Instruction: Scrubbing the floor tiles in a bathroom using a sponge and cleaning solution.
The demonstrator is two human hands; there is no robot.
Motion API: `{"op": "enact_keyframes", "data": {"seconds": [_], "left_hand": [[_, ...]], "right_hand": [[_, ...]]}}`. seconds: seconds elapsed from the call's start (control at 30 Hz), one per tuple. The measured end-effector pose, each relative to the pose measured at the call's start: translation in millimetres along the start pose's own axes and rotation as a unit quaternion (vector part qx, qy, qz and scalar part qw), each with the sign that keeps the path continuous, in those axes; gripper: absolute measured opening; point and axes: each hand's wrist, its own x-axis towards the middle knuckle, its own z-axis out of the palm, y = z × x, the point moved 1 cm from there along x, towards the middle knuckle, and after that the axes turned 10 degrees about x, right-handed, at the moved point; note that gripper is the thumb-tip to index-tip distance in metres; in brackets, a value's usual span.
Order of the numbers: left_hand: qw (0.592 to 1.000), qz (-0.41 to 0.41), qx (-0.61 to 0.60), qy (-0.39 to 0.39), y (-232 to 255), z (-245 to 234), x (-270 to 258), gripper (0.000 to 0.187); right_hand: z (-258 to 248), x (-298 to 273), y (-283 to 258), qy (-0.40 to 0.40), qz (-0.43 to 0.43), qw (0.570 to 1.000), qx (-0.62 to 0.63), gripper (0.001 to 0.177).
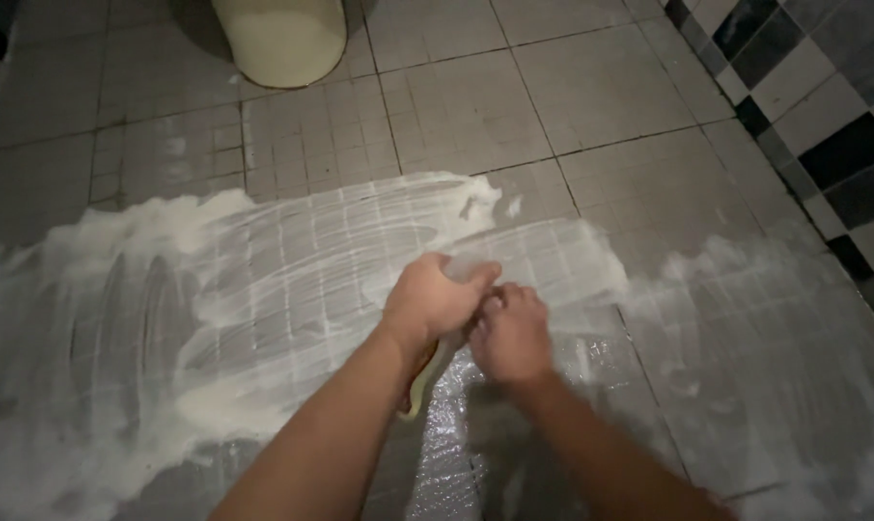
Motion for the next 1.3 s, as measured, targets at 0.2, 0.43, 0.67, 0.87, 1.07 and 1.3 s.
{"op": "enact_keyframes", "data": {"seconds": [0.2,0.43,0.67,0.87,1.07,1.3], "left_hand": [[0.996,-0.048,0.028,-0.074,20.2,-12.7,-45.3,0.08],[0.998,-0.055,-0.015,0.017,-5.4,-13.4,-41.7,0.076],[0.996,-0.028,-0.011,0.083,-13.3,-30.8,-39.4,0.055],[0.989,0.004,-0.033,0.141,-22.6,-39.5,-37.7,0.055],[0.987,0.022,-0.055,0.147,-36.4,-39.8,-26.4,0.059],[0.983,0.007,-0.035,0.18,-32.2,-45.6,-28.9,0.054]], "right_hand": [[-77.6,4.7,77.9,0.043,0.172,0.983,-0.047,0.033],[-45.6,-6.4,17.0,0.09,0.172,0.98,-0.042,0.033],[-6.3,-9.4,-30.5,0.016,0.015,0.999,0.024,0.029],[-82.0,8.6,60.4,-0.007,0.218,0.972,-0.093,0.035],[-61.8,6.4,41.5,0.077,0.203,0.972,-0.096,0.035],[26.1,12.3,-70.9,-0.012,-0.032,0.996,0.081,0.033]]}}
